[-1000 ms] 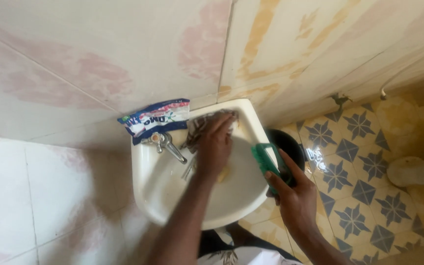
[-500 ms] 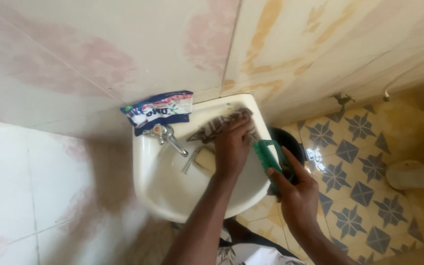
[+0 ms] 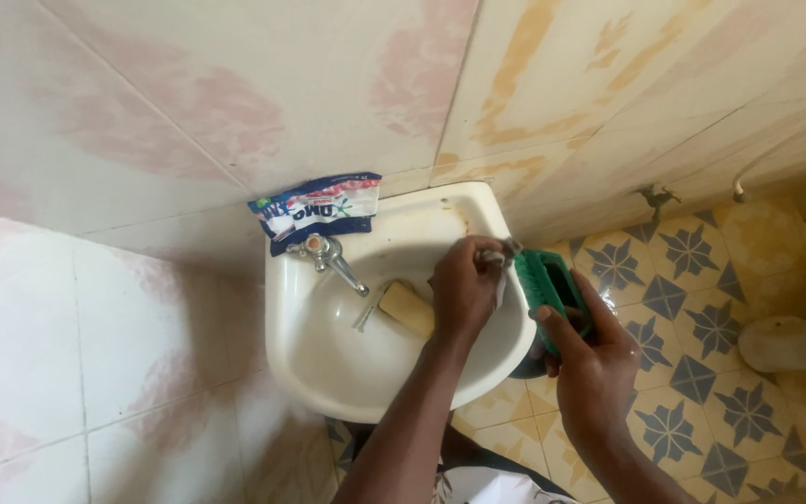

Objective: Cleaning a bathroom sink using a sponge and a rag.

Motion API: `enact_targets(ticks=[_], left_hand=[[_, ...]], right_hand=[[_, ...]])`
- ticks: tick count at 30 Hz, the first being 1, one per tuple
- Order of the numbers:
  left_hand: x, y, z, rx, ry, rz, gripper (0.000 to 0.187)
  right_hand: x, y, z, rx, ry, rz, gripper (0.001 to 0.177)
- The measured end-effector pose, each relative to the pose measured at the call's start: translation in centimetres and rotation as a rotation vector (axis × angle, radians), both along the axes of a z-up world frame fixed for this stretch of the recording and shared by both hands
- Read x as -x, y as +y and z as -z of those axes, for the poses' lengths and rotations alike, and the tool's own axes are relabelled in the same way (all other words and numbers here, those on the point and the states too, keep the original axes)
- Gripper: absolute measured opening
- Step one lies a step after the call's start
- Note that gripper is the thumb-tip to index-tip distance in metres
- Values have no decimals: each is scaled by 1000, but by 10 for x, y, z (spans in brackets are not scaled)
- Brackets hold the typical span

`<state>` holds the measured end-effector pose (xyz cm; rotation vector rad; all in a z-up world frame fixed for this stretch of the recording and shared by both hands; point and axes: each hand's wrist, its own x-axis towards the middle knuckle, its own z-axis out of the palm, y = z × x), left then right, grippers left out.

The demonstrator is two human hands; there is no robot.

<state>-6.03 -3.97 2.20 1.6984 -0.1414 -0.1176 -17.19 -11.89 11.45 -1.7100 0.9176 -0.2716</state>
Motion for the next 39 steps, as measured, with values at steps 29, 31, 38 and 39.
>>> enact_targets(ticks=[29,31,38,39], left_hand=[[81,131,17,456,966,-489,25],[85,136,22,469,982,-494,25],[89,146,46,680,946,-547,25],[89,146,51,709,934,-540,24]], right_hand=[[-56,39,127,811,194,-809,62],[-59,39,137,856,170,-815,63],[-74,41,120,668,412,-897,72],[-76,39,123,675,423,-907,72]])
